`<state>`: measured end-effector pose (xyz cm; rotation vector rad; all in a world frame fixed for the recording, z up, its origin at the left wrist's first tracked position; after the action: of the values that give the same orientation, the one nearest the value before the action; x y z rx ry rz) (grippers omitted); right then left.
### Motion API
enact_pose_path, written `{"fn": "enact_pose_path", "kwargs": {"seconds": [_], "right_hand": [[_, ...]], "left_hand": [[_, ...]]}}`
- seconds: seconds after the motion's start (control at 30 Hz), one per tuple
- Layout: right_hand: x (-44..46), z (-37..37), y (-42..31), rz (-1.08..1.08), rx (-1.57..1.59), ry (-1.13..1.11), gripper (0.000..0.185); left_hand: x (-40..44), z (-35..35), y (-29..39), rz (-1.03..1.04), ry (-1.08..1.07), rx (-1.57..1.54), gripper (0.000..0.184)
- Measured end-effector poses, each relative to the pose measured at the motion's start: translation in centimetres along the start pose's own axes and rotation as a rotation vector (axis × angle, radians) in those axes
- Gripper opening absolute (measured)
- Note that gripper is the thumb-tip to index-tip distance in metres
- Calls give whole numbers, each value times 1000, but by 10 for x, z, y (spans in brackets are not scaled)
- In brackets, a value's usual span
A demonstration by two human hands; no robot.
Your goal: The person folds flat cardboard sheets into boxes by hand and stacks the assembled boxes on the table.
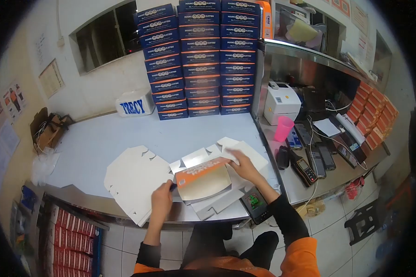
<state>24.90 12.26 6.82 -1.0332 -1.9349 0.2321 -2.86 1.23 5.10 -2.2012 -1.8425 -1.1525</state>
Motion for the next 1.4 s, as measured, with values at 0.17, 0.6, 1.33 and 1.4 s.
{"fn": "enact_pose_path", "kwargs": {"seconds": [0.17,0.6,1.33,1.4], "right_hand": [[-16,45,8,187,177,-326,47],[35,30,31,264,-44,1,63],[8,34,51,92,244,-307,47],[5,32,51,50,200,-325,43]], "left_hand": [[-10,24,12,-373,-5,-523,16],[83,76,14,-214,25,-424,74],[62,90,-2,-302,-365,-532,40],[58,90,-6,-210,-323,-523,41]]}}
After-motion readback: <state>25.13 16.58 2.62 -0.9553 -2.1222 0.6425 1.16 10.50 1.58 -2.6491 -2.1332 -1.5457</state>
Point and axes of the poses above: each hand's wrist, its own x-axis towards the middle knuckle, its own z-axis out of the palm, y = z × x, the point moved 9 cm from there along x, towards the middle knuckle, and after that the axes turned 1 degree about y, right-handed, at the moved point
